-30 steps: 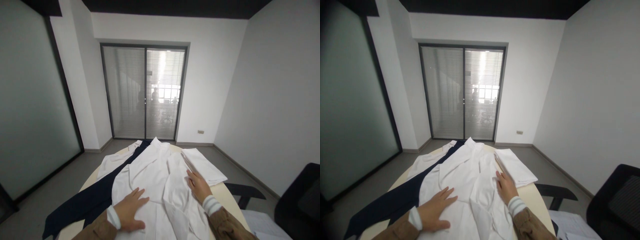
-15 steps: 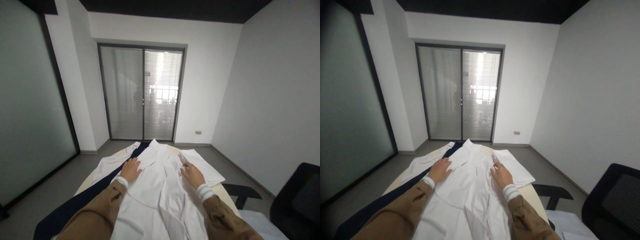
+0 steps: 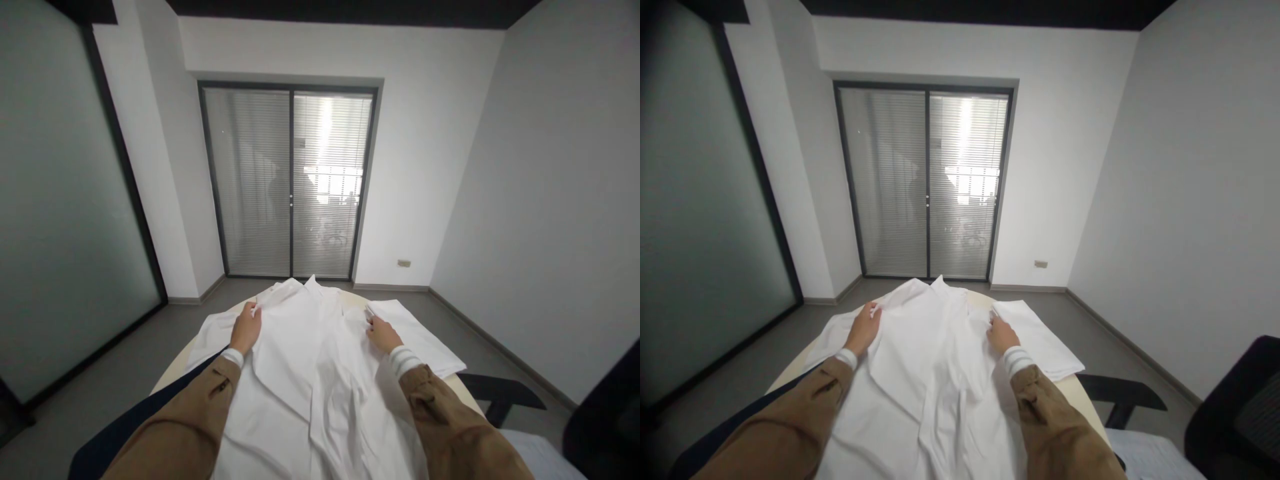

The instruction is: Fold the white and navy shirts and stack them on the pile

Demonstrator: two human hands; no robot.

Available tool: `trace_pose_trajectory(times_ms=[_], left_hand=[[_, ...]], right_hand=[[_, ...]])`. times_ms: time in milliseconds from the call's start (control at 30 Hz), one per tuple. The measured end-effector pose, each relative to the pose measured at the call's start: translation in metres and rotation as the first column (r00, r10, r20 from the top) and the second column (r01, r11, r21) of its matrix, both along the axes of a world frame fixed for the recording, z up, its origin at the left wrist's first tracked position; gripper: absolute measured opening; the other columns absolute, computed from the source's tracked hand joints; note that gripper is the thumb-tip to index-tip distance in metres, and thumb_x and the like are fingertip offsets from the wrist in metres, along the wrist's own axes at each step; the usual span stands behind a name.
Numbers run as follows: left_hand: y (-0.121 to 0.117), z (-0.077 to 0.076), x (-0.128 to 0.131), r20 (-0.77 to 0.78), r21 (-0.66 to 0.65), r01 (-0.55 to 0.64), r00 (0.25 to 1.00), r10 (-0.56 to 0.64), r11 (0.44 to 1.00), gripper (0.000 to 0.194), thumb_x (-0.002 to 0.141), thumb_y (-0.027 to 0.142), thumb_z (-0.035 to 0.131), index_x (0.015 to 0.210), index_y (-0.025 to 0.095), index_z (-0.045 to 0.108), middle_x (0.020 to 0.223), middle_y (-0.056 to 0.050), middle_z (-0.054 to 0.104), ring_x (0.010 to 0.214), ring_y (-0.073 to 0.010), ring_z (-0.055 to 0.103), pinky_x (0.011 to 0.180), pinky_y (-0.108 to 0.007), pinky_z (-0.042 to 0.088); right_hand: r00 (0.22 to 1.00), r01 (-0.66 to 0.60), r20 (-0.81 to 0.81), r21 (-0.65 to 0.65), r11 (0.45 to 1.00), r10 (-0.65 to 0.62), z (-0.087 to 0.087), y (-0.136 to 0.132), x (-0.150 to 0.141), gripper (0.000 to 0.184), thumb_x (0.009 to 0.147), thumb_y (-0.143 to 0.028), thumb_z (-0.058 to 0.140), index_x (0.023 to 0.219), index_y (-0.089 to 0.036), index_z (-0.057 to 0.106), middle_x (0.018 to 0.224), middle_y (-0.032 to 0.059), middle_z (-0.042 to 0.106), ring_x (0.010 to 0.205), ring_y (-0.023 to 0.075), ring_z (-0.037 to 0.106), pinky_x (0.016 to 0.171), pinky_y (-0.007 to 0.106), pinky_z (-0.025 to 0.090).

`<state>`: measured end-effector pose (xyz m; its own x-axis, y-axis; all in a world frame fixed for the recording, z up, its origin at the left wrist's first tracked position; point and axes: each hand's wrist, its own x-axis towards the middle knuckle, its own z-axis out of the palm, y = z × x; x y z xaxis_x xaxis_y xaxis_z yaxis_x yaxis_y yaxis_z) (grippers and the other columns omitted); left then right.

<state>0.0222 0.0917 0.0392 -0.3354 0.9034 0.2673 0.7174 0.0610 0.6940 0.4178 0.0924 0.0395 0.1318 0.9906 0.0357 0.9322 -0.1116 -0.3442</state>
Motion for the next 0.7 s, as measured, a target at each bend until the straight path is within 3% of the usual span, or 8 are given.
trace_pose_trajectory(times_ms=[100, 200, 333, 467, 567, 633, 700], left_hand=[[0.010, 0.003, -0.022, 0.087, -0.002, -0.088, 0.992, 0.088, 0.996, 0.029, 0.096, 0.028, 0.041, 0.115, 0.013, 0.055, 0.117, -0.017, 0.066, 0.109, -0.0258, 0.063, 0.090, -0.033, 0.048], [0.010, -0.003, -0.037, 0.164, -0.032, -0.123, 0.978, 0.127, 0.992, 0.025, 0.090, 0.025, 0.048, 0.108, 0.012, 0.058, 0.111, -0.017, 0.069, 0.104, -0.0263, 0.066, 0.087, -0.033, 0.050], [0.003, -0.016, -0.044, 0.218, -0.045, -0.083, 0.972, 0.091, 0.996, 0.024, 0.082, 0.023, 0.058, 0.104, 0.012, 0.061, 0.097, -0.014, 0.071, 0.088, -0.0247, 0.069, 0.080, -0.033, 0.052], [-0.009, -0.015, -0.034, 0.138, 0.100, -0.089, 0.988, 0.075, 0.991, 0.037, 0.080, 0.023, 0.060, 0.116, 0.014, 0.057, 0.119, -0.016, 0.063, 0.107, -0.0268, 0.063, 0.097, -0.039, 0.046], [-0.033, -0.004, -0.013, -0.132, 0.268, 0.094, 0.989, -0.060, 0.959, 0.028, 0.085, 0.026, 0.054, 0.111, 0.018, 0.059, 0.117, -0.012, 0.062, 0.107, -0.0256, 0.060, 0.098, -0.038, 0.043], [-0.056, 0.002, 0.004, -0.234, 0.095, 0.306, 0.932, -0.277, 0.947, 0.018, 0.089, 0.027, 0.050, 0.101, 0.021, 0.062, 0.097, -0.006, 0.067, 0.087, -0.0213, 0.063, 0.083, -0.032, 0.047], [-0.083, 0.006, 0.021, -0.256, -0.134, 0.511, 0.810, -0.528, 0.849, 0.020, 0.086, 0.029, 0.055, 0.103, 0.023, 0.064, 0.090, -0.003, 0.069, 0.082, -0.0193, 0.064, 0.077, -0.028, 0.045]], right_hand=[[0.998, -0.045, -0.034, 0.063, 0.997, 0.047, 0.011, 0.004, 0.006, 0.030, 0.087, -0.017, 0.048, 0.117, -0.019, 0.053, 0.098, 0.0087, 0.070, 0.089, 0.0197, 0.065, 0.076, 0.027, 0.041], [0.992, -0.077, -0.088, 0.147, 0.986, 0.091, 0.018, 0.010, 0.019, 0.035, 0.086, -0.013, 0.046, 0.120, -0.023, 0.052, 0.095, 0.0032, 0.071, 0.082, 0.0162, 0.064, 0.075, 0.024, 0.041], [0.999, 0.035, -0.014, 0.197, 0.980, -0.033, 0.012, 0.016, 0.034, 0.041, 0.086, -0.009, 0.045, 0.122, -0.024, 0.060, 0.116, 0.0061, 0.069, 0.101, 0.0182, 0.063, 0.084, 0.025, 0.042], [0.994, 0.025, 0.101, 0.174, 0.984, -0.043, 0.002, 0.013, 0.037, 0.043, 0.083, -0.008, 0.052, 0.121, -0.021, 0.066, 0.129, 0.0090, 0.063, 0.116, 0.0245, 0.057, 0.092, 0.030, 0.042], [0.986, 0.014, 0.164, 0.150, 0.989, -0.039, 0.004, 0.005, 0.033, 0.040, 0.083, -0.013, 0.056, 0.119, -0.024, 0.068, 0.141, 0.0094, 0.054, 0.121, 0.0310, 0.051, 0.093, 0.038, 0.042], [0.973, 0.017, 0.226, 0.166, 0.986, -0.055, 0.009, -0.004, 0.027, 0.040, 0.086, -0.020, 0.057, 0.124, -0.025, 0.065, 0.147, 0.0096, 0.047, 0.127, 0.0338, 0.045, 0.094, 0.042, 0.041], [0.964, 0.001, 0.258, 0.217, 0.976, -0.059, 0.015, -0.016, 0.018, 0.039, 0.089, -0.026, 0.055, 0.127, -0.025, 0.063, 0.148, 0.0104, 0.046, 0.129, 0.0332, 0.042, 0.095, 0.042, 0.040]])
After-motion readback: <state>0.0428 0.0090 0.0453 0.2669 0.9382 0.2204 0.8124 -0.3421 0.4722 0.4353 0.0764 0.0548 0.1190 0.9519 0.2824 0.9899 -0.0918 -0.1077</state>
